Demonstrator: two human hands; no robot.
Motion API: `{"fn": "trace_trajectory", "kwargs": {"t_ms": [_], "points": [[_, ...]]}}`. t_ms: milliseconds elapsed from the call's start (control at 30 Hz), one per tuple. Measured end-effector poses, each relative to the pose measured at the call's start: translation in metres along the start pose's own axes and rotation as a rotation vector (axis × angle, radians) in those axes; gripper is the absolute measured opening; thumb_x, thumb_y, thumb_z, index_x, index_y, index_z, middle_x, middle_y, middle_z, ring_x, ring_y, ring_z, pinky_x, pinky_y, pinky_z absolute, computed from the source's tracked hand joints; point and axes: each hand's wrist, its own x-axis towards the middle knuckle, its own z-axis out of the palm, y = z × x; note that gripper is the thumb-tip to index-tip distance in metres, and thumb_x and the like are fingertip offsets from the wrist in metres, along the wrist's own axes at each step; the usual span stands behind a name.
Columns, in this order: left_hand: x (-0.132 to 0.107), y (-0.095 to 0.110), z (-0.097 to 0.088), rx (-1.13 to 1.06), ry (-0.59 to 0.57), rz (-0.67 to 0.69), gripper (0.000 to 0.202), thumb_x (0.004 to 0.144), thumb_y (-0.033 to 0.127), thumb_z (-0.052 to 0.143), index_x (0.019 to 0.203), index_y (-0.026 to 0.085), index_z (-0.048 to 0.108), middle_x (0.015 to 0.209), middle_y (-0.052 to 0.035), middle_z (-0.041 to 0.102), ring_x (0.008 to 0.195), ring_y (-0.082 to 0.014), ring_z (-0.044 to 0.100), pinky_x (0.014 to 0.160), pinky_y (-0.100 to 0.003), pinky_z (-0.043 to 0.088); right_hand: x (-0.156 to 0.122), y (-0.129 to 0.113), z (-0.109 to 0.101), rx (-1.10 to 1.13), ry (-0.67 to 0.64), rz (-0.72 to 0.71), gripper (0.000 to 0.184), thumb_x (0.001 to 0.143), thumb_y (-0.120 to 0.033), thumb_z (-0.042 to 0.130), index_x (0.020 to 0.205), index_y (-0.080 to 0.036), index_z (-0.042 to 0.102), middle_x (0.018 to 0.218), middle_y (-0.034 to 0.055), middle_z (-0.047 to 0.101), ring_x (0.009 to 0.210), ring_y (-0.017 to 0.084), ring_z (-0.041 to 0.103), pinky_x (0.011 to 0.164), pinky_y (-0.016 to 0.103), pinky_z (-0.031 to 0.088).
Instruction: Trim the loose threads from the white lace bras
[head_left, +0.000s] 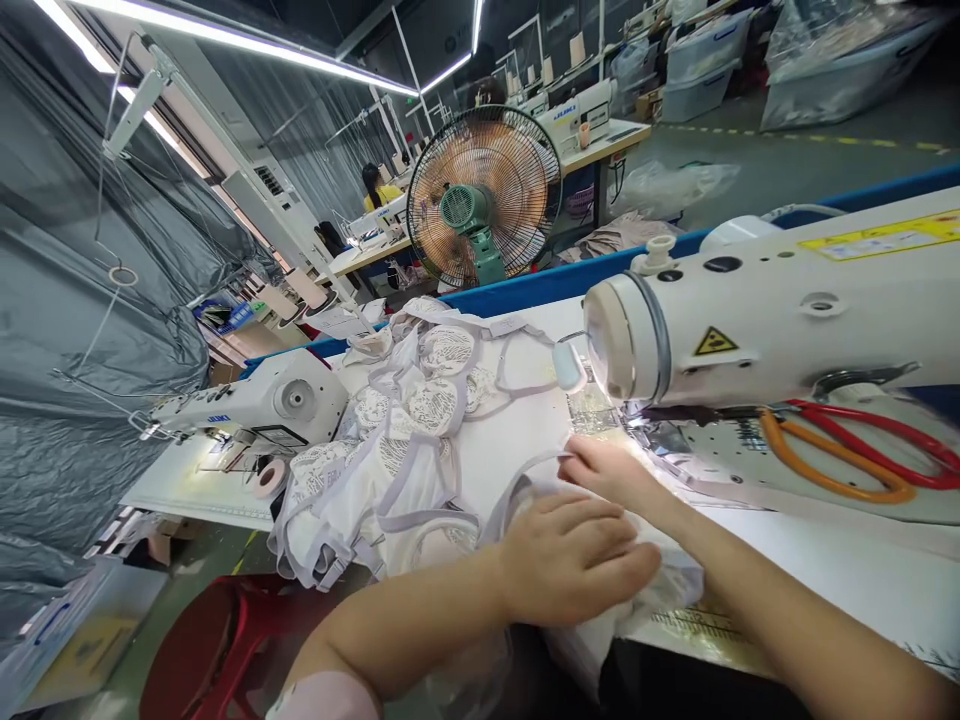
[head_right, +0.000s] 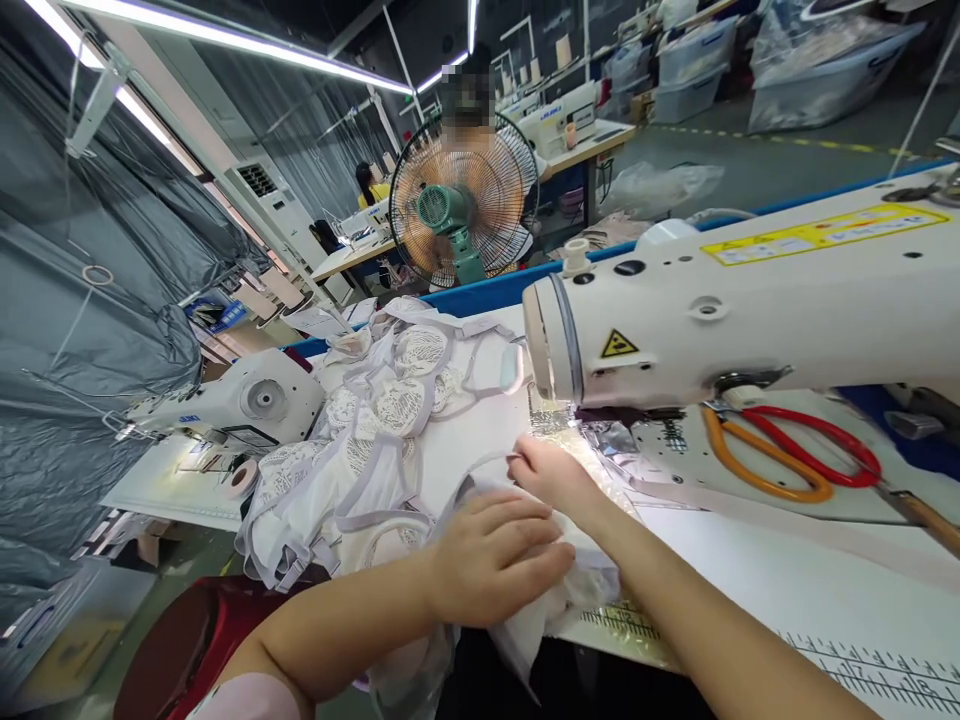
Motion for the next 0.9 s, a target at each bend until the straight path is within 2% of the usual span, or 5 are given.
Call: {"fn": "trace_trajectory", "kwargs": {"t_ms": [133,400,667,767,900], "points": [[-0.016,0.002,0.008,0.010,-0.086,-0.032,0.030,0.090,0.032,0.041,0.112,0.020,0.058,0.123,-0.0050,0.057,0.114,-0.0215,0.050,0.095,-0.035,0.041,-0.020,-0.004,-0.026,0.157,0.101,-0.007,0.027,0.088,-0.028,0.030,0.071,-0.021,0.049,0.059,-0.0029,0.053,0.054,0.011,0.053,0.052,0.023,0.043],[-0.019,-0.018,-0.003,0.122,-0.452,-0.713,0.064,0.085,0.048,0.048,0.139,0.018,0.030,0.146,-0.0198,0.025,0.125,-0.0384,0.037,0.092,-0.054,0.040,-0.066,0.005,-0.036,-0.201,0.008,-0.221,0.013,0.079,-0.028,0.043,0.077,-0.025,0.055,0.068,-0.0007,0.060,0.056,0.016,0.053,0.047,0.025,0.034],[-0.006,-0.007,-0.105,-0.183,-0.765,-0.270,0.042,0.088,0.044,0.047,0.123,0.021,0.047,0.094,-0.0056,0.064,0.079,-0.0197,0.062,0.067,-0.028,0.046,-0.071,0.019,-0.051,-0.038,-0.031,-0.047,0.015,0.078,-0.033,0.046,0.083,-0.025,0.057,0.065,-0.0007,0.057,0.058,0.017,0.053,0.051,0.027,0.041],[0.001,-0.011,-0.123,-0.225,-0.790,-0.140,0.042,0.083,0.049,0.053,0.116,0.023,0.051,0.082,-0.0016,0.063,0.065,-0.0164,0.059,0.053,-0.025,0.039,-0.077,0.022,-0.049,0.044,-0.042,-0.015,0.013,0.079,-0.029,0.045,0.080,-0.026,0.057,0.070,-0.0004,0.060,0.062,0.017,0.056,0.052,0.027,0.043],[0.026,-0.041,-0.127,0.035,-0.761,-0.140,0.012,0.083,0.014,0.051,0.082,0.019,0.062,0.074,-0.0008,0.060,0.062,-0.0146,0.056,0.052,-0.025,0.037,-0.079,0.027,-0.037,-0.013,0.049,-0.086,0.022,0.087,-0.033,0.037,0.084,-0.025,0.058,0.074,0.0020,0.063,0.065,0.018,0.058,0.055,0.027,0.045]]}}
